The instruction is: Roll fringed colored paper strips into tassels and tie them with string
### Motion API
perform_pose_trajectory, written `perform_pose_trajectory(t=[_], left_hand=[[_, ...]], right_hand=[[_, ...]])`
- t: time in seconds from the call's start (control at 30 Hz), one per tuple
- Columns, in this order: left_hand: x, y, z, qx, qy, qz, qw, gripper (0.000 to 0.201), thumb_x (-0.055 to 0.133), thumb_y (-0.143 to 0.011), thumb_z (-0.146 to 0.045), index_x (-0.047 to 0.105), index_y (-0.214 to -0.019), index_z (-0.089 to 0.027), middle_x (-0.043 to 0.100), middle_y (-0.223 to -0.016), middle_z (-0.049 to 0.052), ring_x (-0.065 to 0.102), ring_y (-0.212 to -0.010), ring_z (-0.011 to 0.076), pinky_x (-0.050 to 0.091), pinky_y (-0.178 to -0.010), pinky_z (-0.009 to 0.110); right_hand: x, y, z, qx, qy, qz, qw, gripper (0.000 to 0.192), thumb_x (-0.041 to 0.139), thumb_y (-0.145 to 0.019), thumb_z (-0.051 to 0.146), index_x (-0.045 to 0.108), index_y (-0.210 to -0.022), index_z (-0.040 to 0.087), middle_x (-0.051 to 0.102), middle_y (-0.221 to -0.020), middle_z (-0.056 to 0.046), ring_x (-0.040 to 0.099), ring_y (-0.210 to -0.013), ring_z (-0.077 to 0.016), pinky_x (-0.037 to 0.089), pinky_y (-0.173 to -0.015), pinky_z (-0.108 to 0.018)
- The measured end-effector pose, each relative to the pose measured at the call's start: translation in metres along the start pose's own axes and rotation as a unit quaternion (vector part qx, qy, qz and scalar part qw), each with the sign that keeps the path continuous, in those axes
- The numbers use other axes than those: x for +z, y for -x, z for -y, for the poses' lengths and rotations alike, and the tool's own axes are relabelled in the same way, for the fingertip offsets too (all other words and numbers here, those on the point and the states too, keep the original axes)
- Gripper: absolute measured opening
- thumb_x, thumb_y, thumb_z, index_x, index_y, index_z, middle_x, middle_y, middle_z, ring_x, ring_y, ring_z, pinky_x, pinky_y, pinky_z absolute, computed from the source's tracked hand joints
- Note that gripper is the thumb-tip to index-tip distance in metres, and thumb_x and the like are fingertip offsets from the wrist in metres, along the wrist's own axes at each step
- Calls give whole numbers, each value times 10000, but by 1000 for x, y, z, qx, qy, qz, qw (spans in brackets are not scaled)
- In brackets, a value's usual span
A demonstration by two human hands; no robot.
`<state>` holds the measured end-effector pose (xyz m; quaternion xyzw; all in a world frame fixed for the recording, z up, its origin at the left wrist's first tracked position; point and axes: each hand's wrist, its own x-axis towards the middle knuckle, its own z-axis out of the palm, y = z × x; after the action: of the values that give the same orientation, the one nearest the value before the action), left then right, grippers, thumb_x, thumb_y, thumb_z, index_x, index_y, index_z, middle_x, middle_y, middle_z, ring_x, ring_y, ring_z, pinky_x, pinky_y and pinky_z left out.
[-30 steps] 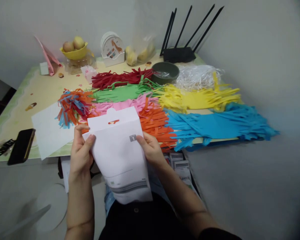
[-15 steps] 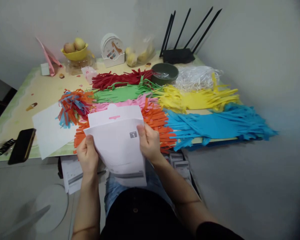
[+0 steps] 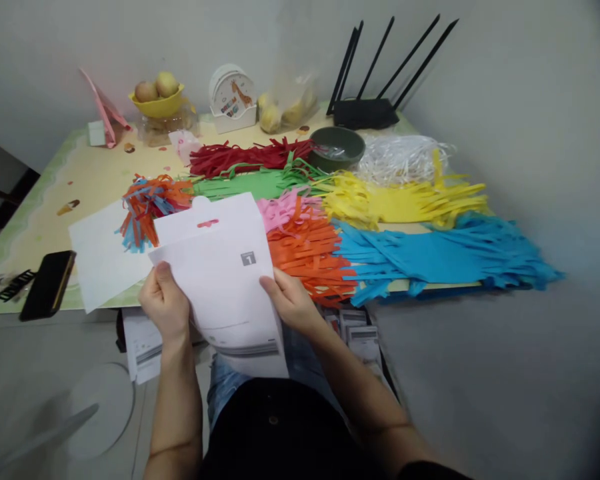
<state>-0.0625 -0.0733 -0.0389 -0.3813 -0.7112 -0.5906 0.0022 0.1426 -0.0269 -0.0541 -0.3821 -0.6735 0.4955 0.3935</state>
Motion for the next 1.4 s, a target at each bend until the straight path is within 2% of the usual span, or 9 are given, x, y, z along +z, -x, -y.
perform_pose_trajectory(t=[0.2, 0.43, 0.6, 0.7, 0.83, 0.93, 1.03, 1.2, 1.4], left_hand=[[9, 24, 6, -100, 87, 180, 975, 440, 543, -938, -594, 610, -845, -169, 601, -749, 5, 516, -670, 138, 418, -631, 249], [6, 11, 11, -71, 97, 35, 992, 444, 576, -930, -570, 688, -941, -140, 707, -903, 52, 632, -837, 166, 503, -786, 268], [9, 20, 12, -164, 197, 184, 949, 470, 683, -860, -562, 689, -1090, -153, 745, -1023, 97, 695, -980, 220, 548, -882, 313], [9, 30, 13, -129, 158, 165, 965, 448, 674, -873, -548, 686, -1079, -151, 744, -1047, 107, 685, -1065, 244, 533, -946, 338], [-1, 37, 15, -62, 83, 131, 986, 380, 628, -912, -507, 689, -1023, -150, 742, -972, 96, 688, -951, 227, 538, -864, 318], [-11, 43, 19, -35, 25, 228, 973, 312, 642, -903, -456, 711, -952, -156, 728, -836, 66, 668, -795, 208, 537, -767, 298], [-14, 46, 17, -63, 54, 329, 941, 340, 673, -885, -455, 717, -1059, -166, 749, -998, 86, 691, -943, 234, 547, -870, 317], [-5, 37, -8, -72, 128, 126, 981, 462, 529, -983, -483, 612, -1347, -211, 589, -1439, 86, 493, -1395, 205, 353, -1178, 282], [1, 35, -20, -36, 135, 115, 983, 437, 585, -962, -439, 579, -1334, -211, 678, -1219, 99, 628, -1197, 209, 468, -1046, 308]], right_hand=[[-8, 0, -3, -9, 82, -151, 985, 385, 475, -981, 480, 504, -705, 213, 470, -577, 21, 413, -536, -130, 309, -557, -274], [-2, 9, -5, 44, -13, 15, 999, 395, 471, -974, 521, 554, -762, 198, 575, -648, 6, 521, -603, -142, 368, -553, -251], [-7, 8, -2, 5, 75, -91, 993, 418, 450, -987, 490, 484, -674, 215, 492, -542, 21, 453, -503, -124, 296, -512, -269], [-7, 8, -3, -14, 84, -107, 991, 418, 432, -999, 492, 501, -689, 222, 505, -538, 16, 449, -491, -128, 292, -502, -276], [-12, 4, -10, 19, 15, -73, 997, 373, 489, -980, 543, 608, -881, 203, 601, -617, 7, 527, -536, -142, 354, -505, -261], [-19, -7, -13, 16, -88, -107, 990, 556, 654, -894, 538, 505, -1316, 209, 721, -911, -40, 671, -740, -182, 507, -630, -275], [-16, -15, -13, -15, -77, -170, 982, 695, 664, -901, 479, 388, -1487, 227, 672, -1261, -126, 673, -1109, -239, 548, -922, -371], [8, -9, -10, -30, -72, -128, 989, 522, 558, -959, 476, 507, -1416, 229, 619, -1381, -127, 581, -1295, -258, 501, -1041, -394], [11, -8, -6, -19, -147, -186, 971, 324, 602, -942, 431, 449, -1159, 246, 695, -889, -14, 647, -731, -137, 499, -663, -256]])
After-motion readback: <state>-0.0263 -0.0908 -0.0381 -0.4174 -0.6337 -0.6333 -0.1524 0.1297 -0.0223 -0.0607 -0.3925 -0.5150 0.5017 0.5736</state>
